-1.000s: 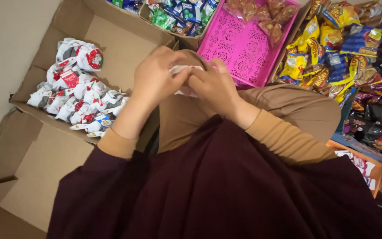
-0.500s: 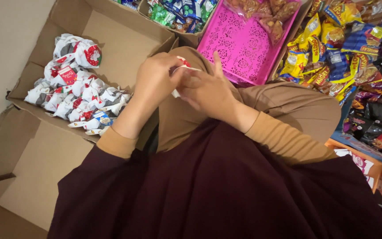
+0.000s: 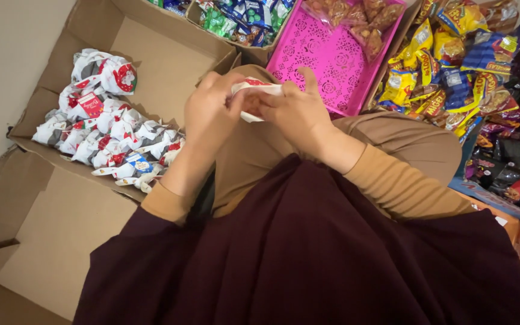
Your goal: The person is sitting on the floor and packing various small snack items into small white bags.
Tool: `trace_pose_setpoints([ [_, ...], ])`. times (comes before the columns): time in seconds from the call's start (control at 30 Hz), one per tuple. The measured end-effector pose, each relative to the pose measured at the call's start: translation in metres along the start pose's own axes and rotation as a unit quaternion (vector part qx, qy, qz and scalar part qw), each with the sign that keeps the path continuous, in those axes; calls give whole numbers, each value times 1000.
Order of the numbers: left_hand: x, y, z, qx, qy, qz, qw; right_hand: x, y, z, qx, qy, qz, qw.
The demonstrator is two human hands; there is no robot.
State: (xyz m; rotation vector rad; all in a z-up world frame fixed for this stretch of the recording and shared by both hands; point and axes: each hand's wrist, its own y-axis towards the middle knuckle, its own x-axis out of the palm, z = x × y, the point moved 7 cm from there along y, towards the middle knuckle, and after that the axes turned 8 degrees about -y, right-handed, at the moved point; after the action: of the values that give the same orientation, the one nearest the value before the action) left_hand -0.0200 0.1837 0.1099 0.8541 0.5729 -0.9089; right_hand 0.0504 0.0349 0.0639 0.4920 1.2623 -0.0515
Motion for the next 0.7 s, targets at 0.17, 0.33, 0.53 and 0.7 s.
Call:
trace_pose_setpoints([
  [0.17,-3,-13,0,-107,-94,-24,989,-3,7,4,4,43,26,999],
  [0.33,13,-15,-32,-232,-256,-5,938,-48,22,7,10,60,149,987],
  [0.53,9,-6,-39,-207,-279,51,936,-30,37,35,59,211,143,965],
  [0.7,-11,6,-23,-195,-371,63,906,41,65,92,232,481,99,840],
])
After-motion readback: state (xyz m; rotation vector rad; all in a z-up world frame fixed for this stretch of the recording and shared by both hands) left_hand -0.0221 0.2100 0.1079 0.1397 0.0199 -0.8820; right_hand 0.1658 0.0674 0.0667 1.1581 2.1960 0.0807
